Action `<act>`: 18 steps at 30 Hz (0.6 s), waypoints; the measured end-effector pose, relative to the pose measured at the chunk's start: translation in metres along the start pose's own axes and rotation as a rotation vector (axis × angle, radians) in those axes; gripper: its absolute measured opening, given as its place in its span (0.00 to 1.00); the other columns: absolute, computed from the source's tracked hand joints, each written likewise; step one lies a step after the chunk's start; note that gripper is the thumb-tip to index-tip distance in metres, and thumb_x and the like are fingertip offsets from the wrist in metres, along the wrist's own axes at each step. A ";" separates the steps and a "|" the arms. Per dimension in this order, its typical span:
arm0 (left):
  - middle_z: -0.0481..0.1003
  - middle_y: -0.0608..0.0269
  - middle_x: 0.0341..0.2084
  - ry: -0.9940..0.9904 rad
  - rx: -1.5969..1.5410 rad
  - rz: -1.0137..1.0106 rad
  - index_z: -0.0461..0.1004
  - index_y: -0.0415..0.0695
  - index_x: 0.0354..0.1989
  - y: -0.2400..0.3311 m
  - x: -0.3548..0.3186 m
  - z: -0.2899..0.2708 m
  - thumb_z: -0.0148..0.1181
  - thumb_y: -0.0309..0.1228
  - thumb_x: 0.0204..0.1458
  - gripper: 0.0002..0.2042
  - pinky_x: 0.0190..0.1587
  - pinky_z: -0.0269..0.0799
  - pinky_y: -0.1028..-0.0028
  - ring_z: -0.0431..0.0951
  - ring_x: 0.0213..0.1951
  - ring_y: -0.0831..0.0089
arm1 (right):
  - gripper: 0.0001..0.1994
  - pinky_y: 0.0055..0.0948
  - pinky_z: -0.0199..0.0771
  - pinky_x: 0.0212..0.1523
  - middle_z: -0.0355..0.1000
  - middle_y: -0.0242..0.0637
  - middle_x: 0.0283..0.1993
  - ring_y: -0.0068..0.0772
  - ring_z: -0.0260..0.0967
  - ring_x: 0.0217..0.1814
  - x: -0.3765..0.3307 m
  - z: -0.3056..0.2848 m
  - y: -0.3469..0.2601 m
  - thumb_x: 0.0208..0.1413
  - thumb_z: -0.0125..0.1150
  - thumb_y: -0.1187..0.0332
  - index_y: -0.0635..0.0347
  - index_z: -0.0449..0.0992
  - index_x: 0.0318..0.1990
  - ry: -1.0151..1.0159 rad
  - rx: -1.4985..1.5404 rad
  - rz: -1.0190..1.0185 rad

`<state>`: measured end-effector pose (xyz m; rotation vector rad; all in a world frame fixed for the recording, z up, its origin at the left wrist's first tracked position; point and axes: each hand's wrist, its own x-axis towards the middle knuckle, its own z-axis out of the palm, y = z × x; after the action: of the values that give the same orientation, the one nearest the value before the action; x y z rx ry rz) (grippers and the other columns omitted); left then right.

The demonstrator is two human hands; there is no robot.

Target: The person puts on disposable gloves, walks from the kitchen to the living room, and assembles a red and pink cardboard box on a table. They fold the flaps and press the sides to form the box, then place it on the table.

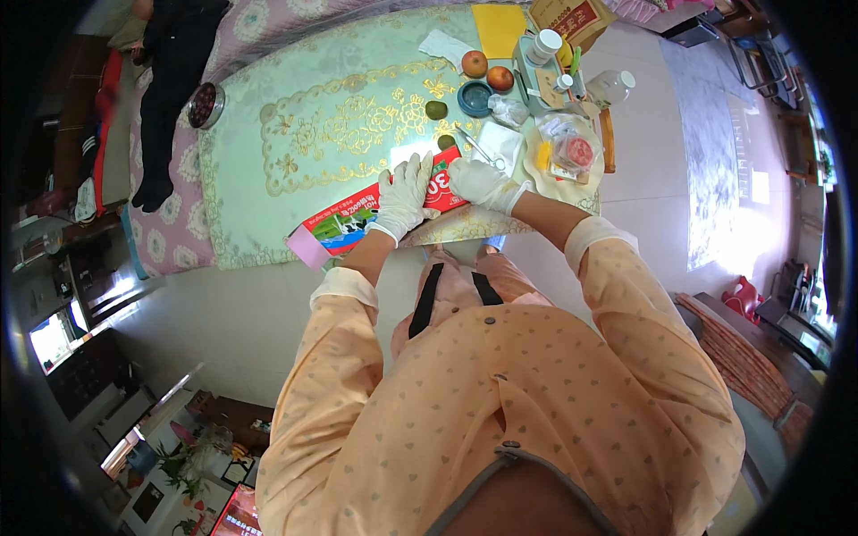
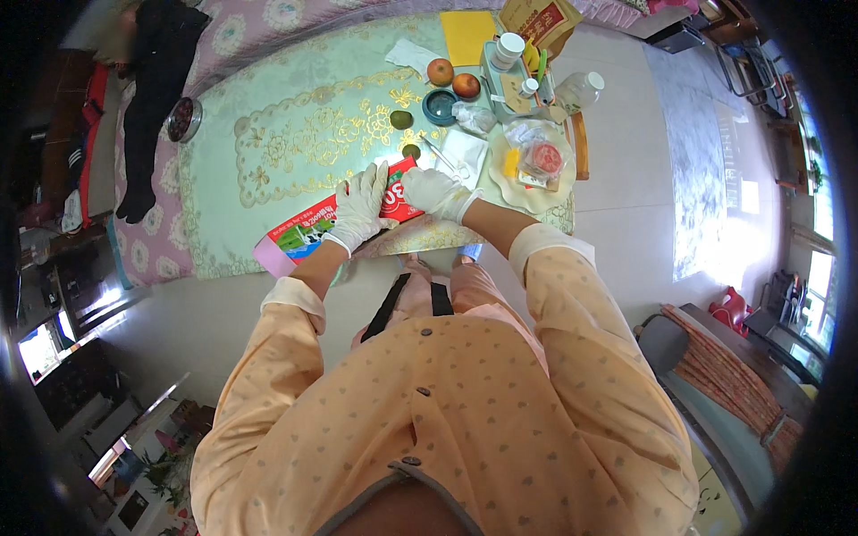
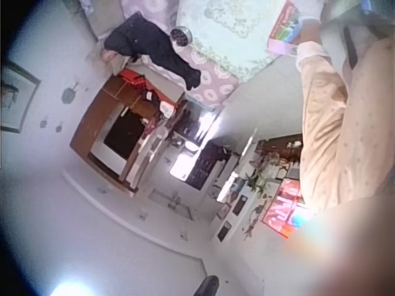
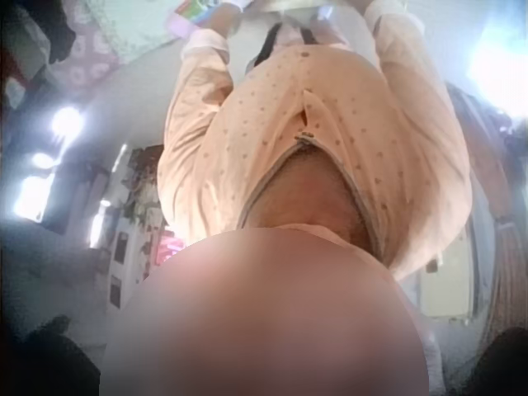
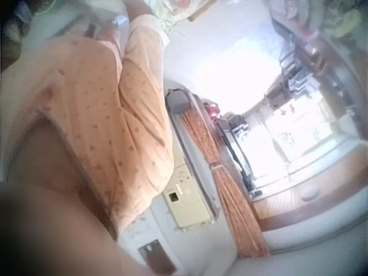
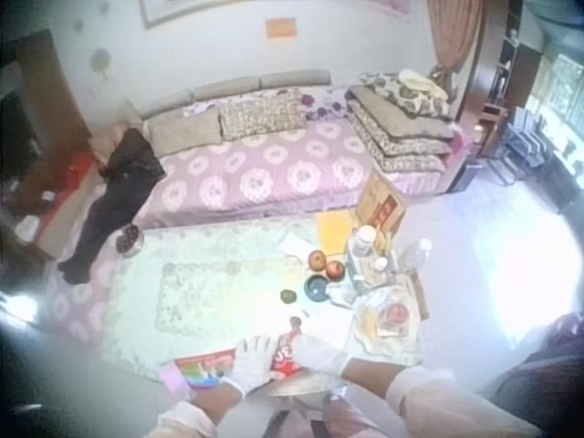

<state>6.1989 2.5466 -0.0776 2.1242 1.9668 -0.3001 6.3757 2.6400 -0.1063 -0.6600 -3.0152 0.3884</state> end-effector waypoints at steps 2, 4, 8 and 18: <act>0.52 0.57 0.68 0.021 0.020 0.006 0.39 0.49 0.75 0.001 0.001 0.003 0.74 0.60 0.28 0.66 0.61 0.54 0.49 0.61 0.62 0.60 | 0.08 0.38 0.79 0.28 0.72 0.43 0.30 0.42 0.74 0.27 0.004 0.002 0.001 0.54 0.55 0.67 0.63 0.74 0.34 -0.067 0.039 0.009; 0.52 0.56 0.69 0.047 0.025 0.011 0.39 0.49 0.75 0.000 0.002 0.006 0.73 0.59 0.29 0.64 0.61 0.54 0.49 0.60 0.63 0.60 | 0.09 0.39 0.79 0.28 0.72 0.44 0.28 0.43 0.75 0.28 0.009 0.009 0.005 0.55 0.54 0.67 0.64 0.75 0.34 -0.120 -0.041 -0.083; 0.50 0.54 0.70 0.076 0.041 0.011 0.41 0.49 0.75 0.000 0.001 0.017 0.71 0.58 0.32 0.61 0.60 0.55 0.48 0.59 0.65 0.60 | 0.10 0.41 0.80 0.31 0.74 0.49 0.31 0.46 0.76 0.34 0.013 -0.020 0.007 0.55 0.53 0.67 0.66 0.76 0.36 -0.263 0.124 -0.034; 0.50 0.52 0.70 0.172 -0.003 0.032 0.42 0.52 0.75 0.000 0.001 0.036 0.71 0.56 0.34 0.59 0.58 0.56 0.49 0.61 0.64 0.58 | 0.11 0.32 0.73 0.55 0.74 0.42 0.51 0.42 0.74 0.52 -0.019 0.009 0.023 0.57 0.55 0.66 0.63 0.79 0.40 0.075 0.523 0.167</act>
<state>6.1995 2.5362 -0.1119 2.2442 2.0201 -0.1119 6.4013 2.6499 -0.1203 -0.8433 -2.6145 1.0778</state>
